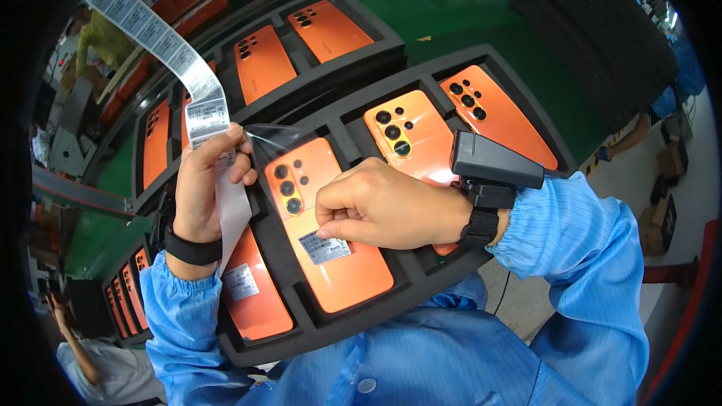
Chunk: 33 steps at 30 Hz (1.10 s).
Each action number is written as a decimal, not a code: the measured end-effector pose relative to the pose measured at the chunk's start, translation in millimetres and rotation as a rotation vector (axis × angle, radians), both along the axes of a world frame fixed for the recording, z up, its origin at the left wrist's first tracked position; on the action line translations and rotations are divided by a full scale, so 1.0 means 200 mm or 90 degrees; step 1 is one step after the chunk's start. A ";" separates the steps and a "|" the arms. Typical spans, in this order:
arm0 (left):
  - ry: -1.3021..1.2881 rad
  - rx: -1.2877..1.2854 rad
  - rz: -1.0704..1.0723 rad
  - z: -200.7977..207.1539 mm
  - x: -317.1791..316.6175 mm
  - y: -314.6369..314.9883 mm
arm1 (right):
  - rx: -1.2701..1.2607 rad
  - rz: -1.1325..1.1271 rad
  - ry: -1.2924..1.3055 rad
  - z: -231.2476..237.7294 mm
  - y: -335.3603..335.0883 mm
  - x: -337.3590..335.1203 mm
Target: Applying stickers and labels to the back of smartphones on an electronics assembly line.
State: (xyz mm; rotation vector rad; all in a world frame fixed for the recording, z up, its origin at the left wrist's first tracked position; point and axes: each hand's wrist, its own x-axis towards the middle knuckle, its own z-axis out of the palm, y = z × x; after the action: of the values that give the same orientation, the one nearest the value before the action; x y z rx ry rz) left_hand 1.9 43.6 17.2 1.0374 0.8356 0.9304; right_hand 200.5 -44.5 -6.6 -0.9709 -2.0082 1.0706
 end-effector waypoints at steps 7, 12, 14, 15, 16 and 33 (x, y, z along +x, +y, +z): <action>-0.022 -0.001 -0.010 0.00 0.00 -0.01 | -0.015 0.024 -0.012 0.01 0.02 0.01; -0.026 -0.019 -0.004 0.00 0.00 -0.01 | -0.030 0.029 0.001 0.02 0.02 0.01; -0.027 -0.019 0.000 0.00 0.00 -0.01 | -0.045 0.034 0.000 0.02 0.02 0.01; -0.026 -0.019 0.000 0.00 0.00 -0.01 | -0.045 0.033 0.000 0.02 0.02 0.01; -0.030 -0.022 0.003 0.01 0.00 -0.01 | -0.043 0.031 -0.001 0.02 0.02 0.01; -0.042 -0.013 -0.002 0.00 0.01 -0.01 | -0.028 0.019 0.000 0.01 0.00 0.00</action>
State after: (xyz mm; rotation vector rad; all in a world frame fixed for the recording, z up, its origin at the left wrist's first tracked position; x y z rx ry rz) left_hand 3.1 40.8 17.3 0.9848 0.7866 0.9475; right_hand 201.4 -44.0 -5.4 -0.9667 -2.0116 1.1355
